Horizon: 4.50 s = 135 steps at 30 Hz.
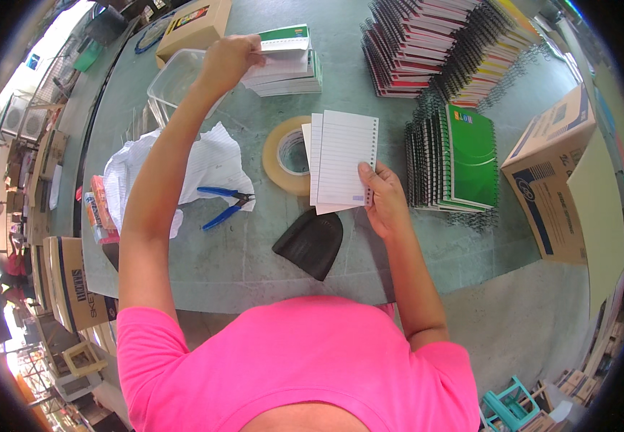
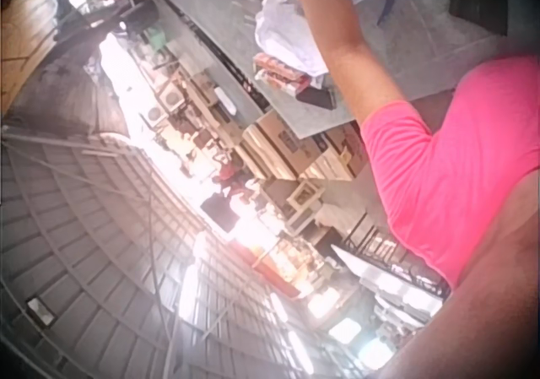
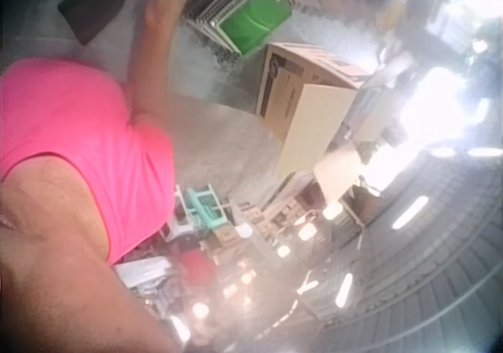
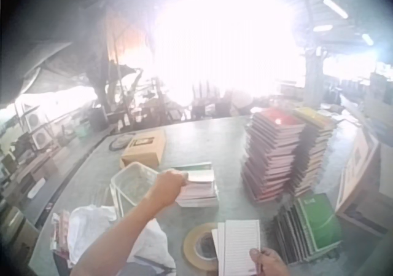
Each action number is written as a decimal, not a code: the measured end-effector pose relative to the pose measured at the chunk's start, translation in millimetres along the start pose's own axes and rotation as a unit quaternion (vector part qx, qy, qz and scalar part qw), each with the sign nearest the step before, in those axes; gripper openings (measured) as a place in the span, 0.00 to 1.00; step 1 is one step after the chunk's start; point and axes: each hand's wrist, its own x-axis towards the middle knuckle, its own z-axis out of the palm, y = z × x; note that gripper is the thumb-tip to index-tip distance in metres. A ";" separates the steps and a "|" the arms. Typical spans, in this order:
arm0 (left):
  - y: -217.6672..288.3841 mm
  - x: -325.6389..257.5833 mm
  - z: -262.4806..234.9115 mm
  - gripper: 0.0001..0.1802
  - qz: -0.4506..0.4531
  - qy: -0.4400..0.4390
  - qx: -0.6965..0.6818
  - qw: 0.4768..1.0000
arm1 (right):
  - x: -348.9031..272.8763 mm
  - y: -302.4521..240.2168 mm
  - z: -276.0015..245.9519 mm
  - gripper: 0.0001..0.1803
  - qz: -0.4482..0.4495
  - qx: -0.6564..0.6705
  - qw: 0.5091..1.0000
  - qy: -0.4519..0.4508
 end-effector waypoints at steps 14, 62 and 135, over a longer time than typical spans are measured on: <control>15.6 -2.8 15.8 0.10 0.043 0.033 0.043 0.998 | 6.2 8.4 0.2 0.13 0.018 0.003 1.000 -0.009; 29.6 -62.6 -22.4 0.09 -0.247 0.143 -0.615 0.735 | 68.9 -45.7 53.0 0.16 -0.245 -0.545 0.801 0.038; 97.6 -66.6 45.1 0.23 0.081 -0.119 -0.281 0.949 | -37.6 31.6 -6.8 0.13 0.044 -0.086 0.992 0.080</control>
